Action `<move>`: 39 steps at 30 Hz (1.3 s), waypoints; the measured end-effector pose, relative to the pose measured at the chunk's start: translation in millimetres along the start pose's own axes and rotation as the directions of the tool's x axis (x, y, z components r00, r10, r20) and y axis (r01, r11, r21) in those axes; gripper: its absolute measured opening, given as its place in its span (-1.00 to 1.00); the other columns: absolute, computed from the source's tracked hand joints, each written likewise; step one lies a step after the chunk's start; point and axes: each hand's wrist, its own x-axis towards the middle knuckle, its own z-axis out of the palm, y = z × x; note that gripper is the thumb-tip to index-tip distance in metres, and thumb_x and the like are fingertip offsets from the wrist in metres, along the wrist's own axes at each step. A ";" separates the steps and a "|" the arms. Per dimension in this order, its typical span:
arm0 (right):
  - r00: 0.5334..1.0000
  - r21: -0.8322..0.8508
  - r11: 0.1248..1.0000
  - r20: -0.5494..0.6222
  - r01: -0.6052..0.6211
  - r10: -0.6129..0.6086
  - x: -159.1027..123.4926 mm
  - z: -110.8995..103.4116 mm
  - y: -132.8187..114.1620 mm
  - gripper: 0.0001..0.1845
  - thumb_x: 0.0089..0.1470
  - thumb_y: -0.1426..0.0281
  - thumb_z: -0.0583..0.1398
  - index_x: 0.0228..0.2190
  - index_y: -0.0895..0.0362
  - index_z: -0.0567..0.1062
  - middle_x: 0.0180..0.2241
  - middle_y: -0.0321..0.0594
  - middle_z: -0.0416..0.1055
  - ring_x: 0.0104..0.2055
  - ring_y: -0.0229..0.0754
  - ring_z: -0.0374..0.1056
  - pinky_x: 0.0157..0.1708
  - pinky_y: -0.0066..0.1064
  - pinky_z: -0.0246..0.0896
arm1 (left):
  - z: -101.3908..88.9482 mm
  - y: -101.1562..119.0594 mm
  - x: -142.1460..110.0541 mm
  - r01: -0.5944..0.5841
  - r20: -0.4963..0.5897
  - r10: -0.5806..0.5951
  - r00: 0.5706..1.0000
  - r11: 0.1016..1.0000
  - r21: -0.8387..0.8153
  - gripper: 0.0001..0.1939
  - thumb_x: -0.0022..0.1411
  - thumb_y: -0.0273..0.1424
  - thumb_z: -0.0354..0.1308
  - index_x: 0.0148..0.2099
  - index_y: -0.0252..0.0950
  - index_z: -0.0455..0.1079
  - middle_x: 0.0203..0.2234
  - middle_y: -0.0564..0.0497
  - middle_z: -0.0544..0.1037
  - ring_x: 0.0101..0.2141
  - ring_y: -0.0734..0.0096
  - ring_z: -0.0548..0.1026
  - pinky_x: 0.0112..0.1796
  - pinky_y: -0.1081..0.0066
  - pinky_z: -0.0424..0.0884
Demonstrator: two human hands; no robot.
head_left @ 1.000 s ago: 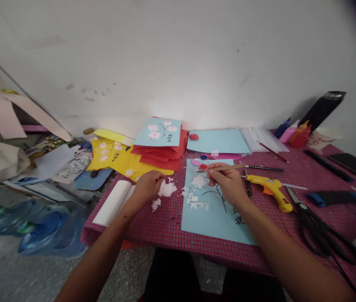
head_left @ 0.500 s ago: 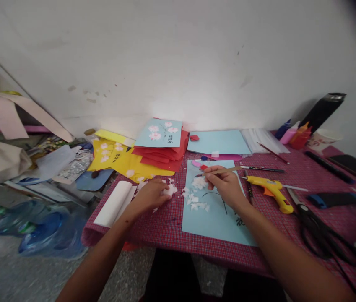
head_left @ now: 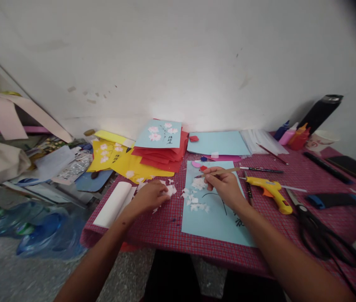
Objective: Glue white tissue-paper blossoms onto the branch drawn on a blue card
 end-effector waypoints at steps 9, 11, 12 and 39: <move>1.000 -0.010 1.000 0.008 0.010 -0.010 1.6 -1.5 5.0 -0.85 0.04 0.34 0.27 -0.35 0.17 0.49 -0.47 -0.30 0.41 -0.58 -0.33 0.27 -0.57 -0.42 0.15 | 1.7 -0.3 0.9 0.001 0.006 -0.001 1.000 1.000 0.027 -0.77 0.29 -0.41 0.02 -0.36 -0.27 0.46 -0.38 -0.04 0.55 -0.28 0.28 0.46 -0.22 0.35 0.29; 1.000 -0.009 1.000 0.023 0.009 -0.008 2.2 -2.3 8.8 -0.84 0.05 0.33 0.26 -0.33 0.17 0.50 -0.46 -0.30 0.41 -0.58 -0.34 0.27 -0.57 -0.43 0.14 | 1.2 1.6 0.1 0.008 0.004 -0.009 1.000 0.999 0.031 -0.80 0.30 -0.34 0.05 -0.32 -0.28 0.46 -0.35 -0.04 0.55 -0.25 0.27 0.46 -0.20 0.35 0.30; 0.999 -0.008 1.000 0.035 0.006 -0.006 2.4 -2.6 10.7 -0.83 0.06 0.33 0.26 -0.31 0.17 0.49 -0.46 -0.31 0.41 -0.58 -0.33 0.27 -0.57 -0.43 0.15 | 1.1 2.8 -0.3 0.007 0.004 -0.007 1.000 0.999 0.035 -0.81 0.29 -0.31 0.08 -0.28 -0.27 0.47 -0.32 -0.05 0.55 -0.22 0.25 0.45 -0.19 0.34 0.31; 0.992 -0.029 0.999 0.125 0.014 -0.011 1.8 -0.3 11.4 -0.78 0.05 0.27 0.26 -0.32 0.16 0.48 -0.48 -0.32 0.39 -0.61 -0.34 0.29 -0.61 -0.45 0.22 | -0.1 -4.9 -0.2 0.035 0.069 -0.041 0.997 0.995 0.095 -0.68 0.39 -0.36 -0.09 -0.31 -0.30 0.44 -0.33 -0.10 0.55 -0.21 0.25 0.47 -0.10 0.31 0.33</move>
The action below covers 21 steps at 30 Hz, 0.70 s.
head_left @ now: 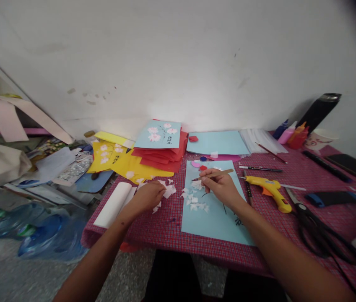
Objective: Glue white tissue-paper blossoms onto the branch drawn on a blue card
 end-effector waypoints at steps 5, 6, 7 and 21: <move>0.998 -0.027 1.000 0.056 0.003 -0.001 -1.1 0.2 1.5 -0.78 0.09 0.26 0.24 -0.26 0.15 0.49 -0.47 -0.30 0.44 -0.59 -0.32 0.31 -0.60 -0.45 0.24 | -2.7 1.1 0.1 0.037 0.021 -0.038 0.999 0.999 0.037 -0.68 0.37 -0.36 -0.10 -0.32 -0.29 0.44 -0.35 -0.09 0.55 -0.24 0.27 0.47 -0.14 0.34 0.33; 0.997 -0.046 0.999 0.077 0.014 -0.011 -2.0 0.1 1.9 -0.78 0.12 0.26 0.22 -0.25 0.14 0.50 -0.45 -0.29 0.45 -0.58 -0.31 0.32 -0.59 -0.44 0.24 | -3.3 1.4 0.2 0.042 0.025 -0.043 0.999 0.998 0.044 -0.68 0.37 -0.36 -0.10 -0.33 -0.29 0.44 -0.36 -0.09 0.55 -0.25 0.27 0.48 -0.15 0.34 0.33; 0.995 -0.072 0.997 0.102 0.028 -0.021 -3.1 0.3 2.3 -0.78 0.15 0.25 0.21 -0.23 0.13 0.51 -0.42 -0.28 0.47 -0.57 -0.31 0.34 -0.57 -0.43 0.25 | -3.8 1.6 0.4 0.048 0.028 -0.049 0.998 0.997 0.052 -0.68 0.36 -0.36 -0.10 -0.34 -0.29 0.43 -0.37 -0.08 0.55 -0.26 0.28 0.48 -0.17 0.35 0.32; 0.721 -0.474 0.561 0.577 0.679 -0.385 -17.3 43.7 6.6 -0.75 0.24 0.36 0.16 -0.07 -0.02 0.53 -0.24 -0.22 0.58 -0.14 -0.12 0.42 -0.06 -0.21 0.21 | -13.1 9.0 -0.1 0.083 0.027 -0.085 0.996 0.994 0.077 -0.73 0.25 -0.42 -0.02 -0.47 -0.28 0.40 -0.51 -0.04 0.53 -0.44 0.32 0.42 -0.37 0.39 0.18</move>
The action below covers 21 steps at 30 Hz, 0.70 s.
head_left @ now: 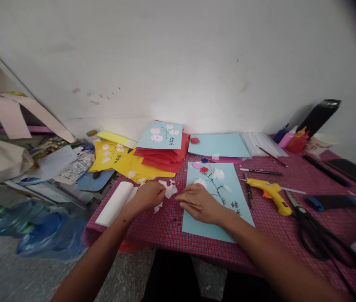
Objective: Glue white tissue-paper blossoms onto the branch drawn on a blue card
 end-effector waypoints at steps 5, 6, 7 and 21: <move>0.995 -0.122 0.989 -0.061 -0.088 0.081 -1.8 0.9 4.9 -0.75 0.24 0.37 0.14 -0.08 0.01 0.54 -0.28 -0.17 0.58 -0.17 -0.09 0.42 -0.08 -0.18 0.18 | -1.1 0.8 0.7 0.003 -0.011 -0.003 1.000 1.000 -0.025 -0.75 0.21 -0.43 0.01 -0.50 -0.28 0.40 -0.54 -0.03 0.51 -0.46 0.34 0.40 -0.39 0.40 0.16; 0.989 -0.130 0.984 -0.105 -0.118 0.105 -2.9 -0.3 7.7 -0.74 0.25 0.38 0.13 -0.07 0.03 0.53 -0.28 -0.16 0.58 -0.19 -0.09 0.42 -0.09 -0.18 0.18 | -1.1 0.8 0.9 0.005 -0.007 -0.005 1.000 1.000 -0.029 -0.75 0.20 -0.44 0.01 -0.50 -0.28 0.40 -0.54 -0.02 0.51 -0.47 0.34 0.40 -0.39 0.40 0.16; 0.982 -0.127 0.982 -0.141 -0.140 0.122 -4.1 -1.7 10.5 -0.74 0.26 0.38 0.11 -0.06 0.05 0.53 -0.29 -0.15 0.58 -0.20 -0.09 0.42 -0.10 -0.19 0.19 | -1.1 0.8 1.2 0.007 -0.004 -0.007 1.000 1.000 -0.031 -0.74 0.20 -0.44 0.01 -0.50 -0.28 0.40 -0.54 -0.02 0.51 -0.47 0.34 0.40 -0.39 0.40 0.15; 0.973 -0.019 0.986 -0.170 -0.164 0.158 -9.8 -8.8 17.0 -0.76 0.28 0.40 0.09 -0.09 0.06 0.52 -0.26 -0.18 0.60 -0.26 -0.12 0.46 -0.13 -0.22 0.24 | 3.5 -1.2 3.0 0.036 -0.020 -0.039 0.999 0.991 -0.127 -0.80 0.21 -0.38 0.06 -0.39 -0.28 0.47 -0.47 0.00 0.57 -0.42 0.33 0.47 -0.39 0.42 0.19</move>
